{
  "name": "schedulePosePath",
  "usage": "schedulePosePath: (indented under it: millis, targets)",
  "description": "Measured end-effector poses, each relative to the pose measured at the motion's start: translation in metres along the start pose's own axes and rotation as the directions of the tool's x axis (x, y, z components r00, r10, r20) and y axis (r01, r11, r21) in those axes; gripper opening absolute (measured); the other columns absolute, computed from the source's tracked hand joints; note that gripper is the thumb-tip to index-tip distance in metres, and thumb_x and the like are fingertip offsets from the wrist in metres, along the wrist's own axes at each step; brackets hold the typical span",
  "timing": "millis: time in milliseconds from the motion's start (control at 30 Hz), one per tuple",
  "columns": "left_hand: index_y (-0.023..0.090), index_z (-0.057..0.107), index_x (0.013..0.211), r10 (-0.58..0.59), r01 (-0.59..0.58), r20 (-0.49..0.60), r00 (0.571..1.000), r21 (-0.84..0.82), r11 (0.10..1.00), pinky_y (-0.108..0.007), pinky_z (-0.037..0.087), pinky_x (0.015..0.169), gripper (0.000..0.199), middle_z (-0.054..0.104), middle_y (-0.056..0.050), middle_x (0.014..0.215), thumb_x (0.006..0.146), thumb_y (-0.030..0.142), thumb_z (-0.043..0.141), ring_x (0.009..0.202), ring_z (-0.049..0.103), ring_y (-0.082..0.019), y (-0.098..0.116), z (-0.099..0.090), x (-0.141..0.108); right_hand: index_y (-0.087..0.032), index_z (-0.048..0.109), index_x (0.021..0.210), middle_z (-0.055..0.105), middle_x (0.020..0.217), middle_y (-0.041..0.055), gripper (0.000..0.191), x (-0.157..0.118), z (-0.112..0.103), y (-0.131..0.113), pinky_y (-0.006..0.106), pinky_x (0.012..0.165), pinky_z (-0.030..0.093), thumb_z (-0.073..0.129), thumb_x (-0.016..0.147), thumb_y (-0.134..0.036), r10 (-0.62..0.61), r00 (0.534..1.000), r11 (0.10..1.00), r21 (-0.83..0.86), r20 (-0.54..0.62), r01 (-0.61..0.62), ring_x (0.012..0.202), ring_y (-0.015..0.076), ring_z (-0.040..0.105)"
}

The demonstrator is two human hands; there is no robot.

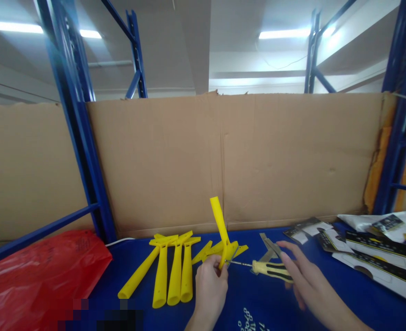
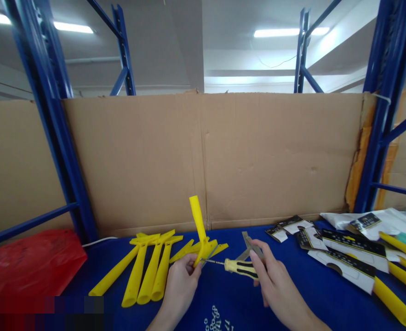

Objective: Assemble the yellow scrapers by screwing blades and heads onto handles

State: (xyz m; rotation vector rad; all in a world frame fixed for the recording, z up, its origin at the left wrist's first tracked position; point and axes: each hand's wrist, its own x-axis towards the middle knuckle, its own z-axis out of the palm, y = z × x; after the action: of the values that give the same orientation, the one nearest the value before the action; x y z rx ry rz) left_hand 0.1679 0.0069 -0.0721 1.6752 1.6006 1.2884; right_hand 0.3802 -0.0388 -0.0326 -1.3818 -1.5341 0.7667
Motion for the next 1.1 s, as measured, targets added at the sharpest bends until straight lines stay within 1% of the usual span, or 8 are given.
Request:
schedulePosePath:
  millis: [167, 367, 500, 567, 700, 900, 1033, 1100]
  targets:
    - [0.018, 0.064, 0.069, -0.008, 0.009, -0.015, 1.0, 0.039, 0.999, -0.025, 0.043, 0.06, 0.014, 0.069, -0.003, 0.069, 0.077, 0.014, 0.054, 0.063, 0.063, -0.018, -0.0012, -0.0004, 0.001, -0.036, 0.025, 0.129, 0.052, 0.105, 0.0026, 0.063, -0.0026, 0.0049, -0.0026, 0.016, 0.025, 0.033, 0.052, 0.076, -0.057, -0.018, 0.996, 0.983, 0.178, -0.084, 0.033, 0.05, 0.0096, 0.052]
    - [0.018, 0.064, 0.072, 0.006, -0.005, -0.011, 1.0, 0.084, 0.996, -0.023, 0.041, 0.058, 0.014, 0.067, -0.002, 0.067, 0.078, 0.012, 0.053, 0.06, 0.061, -0.016, -0.001, 0.0, -0.0003, -0.029, 0.031, 0.12, 0.056, 0.085, -0.0006, 0.052, 0.0046, 0.0023, 0.0042, 0.017, 0.024, 0.031, 0.038, 0.082, -0.065, 0.036, 0.999, 0.997, 0.065, 0.016, -0.037, 0.033, 0.0049, 0.041]
    - [0.018, 0.063, 0.069, -0.003, 0.005, -0.022, 1.0, 0.078, 0.997, -0.023, 0.041, 0.057, 0.013, 0.067, -0.001, 0.065, 0.077, 0.012, 0.054, 0.06, 0.061, -0.016, 0.0002, -0.0008, -0.0006, -0.034, 0.021, 0.127, 0.051, 0.105, 0.0037, 0.064, 0.0054, 0.0002, 0.0065, 0.019, 0.026, 0.04, 0.049, 0.077, -0.061, 0.032, 0.999, 0.985, 0.167, 0.033, -0.037, 0.047, 0.0089, 0.052]
    - [0.018, 0.062, 0.069, -0.008, 0.01, -0.024, 1.0, 0.078, 0.997, -0.023, 0.041, 0.057, 0.013, 0.067, -0.001, 0.066, 0.077, 0.012, 0.054, 0.06, 0.062, -0.016, 0.0008, -0.0012, -0.0006, -0.033, 0.023, 0.125, 0.052, 0.105, 0.0038, 0.065, 0.0054, -0.0001, 0.0067, 0.019, 0.026, 0.04, 0.054, 0.074, -0.059, 0.0, 0.999, 0.983, 0.183, 0.046, -0.008, 0.048, 0.0091, 0.053]
    - [0.017, 0.062, 0.071, -0.001, 0.003, -0.016, 1.0, 0.095, 0.995, -0.023, 0.04, 0.057, 0.013, 0.067, -0.001, 0.067, 0.078, 0.012, 0.053, 0.06, 0.061, -0.015, 0.0007, -0.0015, -0.0008, -0.026, 0.032, 0.123, 0.054, 0.072, -0.0034, 0.053, 0.0036, 0.0002, 0.0033, 0.018, 0.026, 0.033, 0.036, 0.084, -0.062, 0.043, 0.998, 0.998, 0.04, 0.051, -0.045, 0.033, 0.0065, 0.043]
    - [0.018, 0.062, 0.07, 0.0, 0.002, -0.021, 1.0, 0.092, 0.996, -0.023, 0.039, 0.056, 0.013, 0.066, -0.001, 0.065, 0.078, 0.012, 0.053, 0.059, 0.06, -0.015, -0.002, -0.0004, -0.0002, -0.033, 0.023, 0.128, 0.053, 0.107, 0.0043, 0.066, 0.0041, -0.0004, 0.0042, 0.019, 0.026, 0.038, 0.055, 0.075, -0.058, -0.005, 0.998, 0.983, 0.186, 0.067, -0.007, 0.048, 0.0094, 0.053]
    - [0.018, 0.061, 0.068, 0.017, -0.016, -0.015, 1.0, 0.098, 0.995, -0.022, 0.038, 0.054, 0.014, 0.064, 0.0, 0.063, 0.077, 0.011, 0.053, 0.056, 0.058, -0.014, -0.0005, 0.0, -0.0013, -0.027, 0.034, 0.123, 0.055, 0.071, -0.0042, 0.055, 0.0039, -0.0006, 0.0054, 0.019, 0.028, 0.033, 0.037, 0.083, -0.064, 0.039, 0.998, 0.998, 0.055, 0.056, -0.042, 0.033, 0.0064, 0.042]
    - [0.018, 0.061, 0.068, 0.01, -0.009, -0.011, 1.0, 0.104, 0.995, -0.023, 0.038, 0.055, 0.014, 0.065, 0.0, 0.064, 0.077, 0.011, 0.053, 0.058, 0.059, -0.014, 0.0008, -0.0004, -0.0017, -0.029, 0.031, 0.128, 0.056, 0.075, -0.0029, 0.058, 0.0019, 0.0005, 0.0033, 0.018, 0.028, 0.033, 0.037, 0.083, -0.064, 0.057, 0.997, 0.996, 0.064, 0.043, -0.059, 0.036, 0.0075, 0.045]
